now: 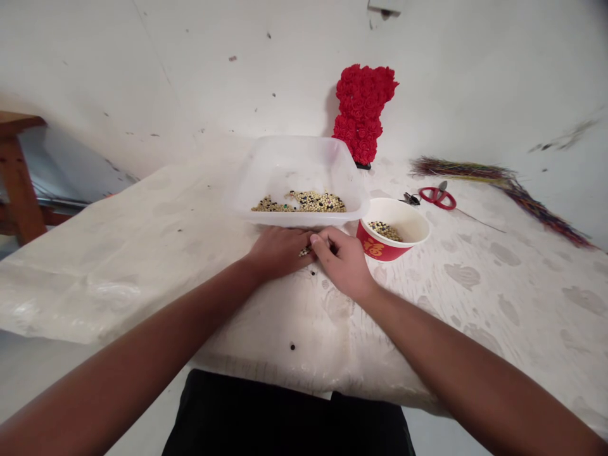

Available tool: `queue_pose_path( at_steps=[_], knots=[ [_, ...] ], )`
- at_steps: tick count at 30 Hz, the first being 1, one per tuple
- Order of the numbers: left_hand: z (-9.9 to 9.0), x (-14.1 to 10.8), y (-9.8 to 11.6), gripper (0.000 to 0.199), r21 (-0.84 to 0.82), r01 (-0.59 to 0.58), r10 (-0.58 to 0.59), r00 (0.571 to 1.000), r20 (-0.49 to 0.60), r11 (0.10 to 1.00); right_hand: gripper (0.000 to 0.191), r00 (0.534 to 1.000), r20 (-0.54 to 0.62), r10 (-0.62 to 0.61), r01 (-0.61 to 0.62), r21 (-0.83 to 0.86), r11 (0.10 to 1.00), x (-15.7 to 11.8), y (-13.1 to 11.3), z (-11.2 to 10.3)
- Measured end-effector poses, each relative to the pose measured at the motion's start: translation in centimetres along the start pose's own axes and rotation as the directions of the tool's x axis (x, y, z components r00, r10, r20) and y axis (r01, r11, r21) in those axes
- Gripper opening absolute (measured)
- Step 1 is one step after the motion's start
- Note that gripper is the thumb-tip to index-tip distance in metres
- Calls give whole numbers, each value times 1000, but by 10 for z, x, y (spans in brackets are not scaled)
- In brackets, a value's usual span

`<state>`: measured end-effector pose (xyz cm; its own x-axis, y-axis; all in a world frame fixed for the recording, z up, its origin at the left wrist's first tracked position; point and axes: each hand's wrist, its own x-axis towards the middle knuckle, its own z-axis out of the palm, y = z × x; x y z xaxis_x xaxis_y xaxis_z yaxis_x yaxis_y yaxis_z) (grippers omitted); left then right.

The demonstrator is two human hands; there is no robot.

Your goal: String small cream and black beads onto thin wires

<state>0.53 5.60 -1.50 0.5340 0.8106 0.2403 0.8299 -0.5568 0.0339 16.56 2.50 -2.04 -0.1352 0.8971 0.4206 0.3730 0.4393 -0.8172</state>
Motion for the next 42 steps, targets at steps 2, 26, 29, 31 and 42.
queue_pose_path(
  at_steps=[2, 26, 29, 31, 42],
  knots=[
    [0, 0, 0, 33, -3, 1, -1, 1000, -2, 1000, 32, 1000, -2, 3, -3, 4, 1000, 0, 0, 0],
    [7, -2, -6, 29, -12, -34, 33, 997, -73, 999, 28, 996, -28, -84, 85, 41, 996, 2, -4, -9],
    [8, -2, -7, 27, -10, -34, 33, 998, -62, 999, 27, 992, 25, -120, 121, -21, 992, -1, -11, -21],
    [8, -2, -7, 25, -8, -26, 26, 998, -49, 1000, 24, 984, 74, -160, 166, -90, 982, -6, -11, -32],
    [7, -1, -6, 29, 27, -18, 19, 999, -27, 999, 22, 933, 290, -212, 295, -280, 914, -27, 21, -55]
  ],
)
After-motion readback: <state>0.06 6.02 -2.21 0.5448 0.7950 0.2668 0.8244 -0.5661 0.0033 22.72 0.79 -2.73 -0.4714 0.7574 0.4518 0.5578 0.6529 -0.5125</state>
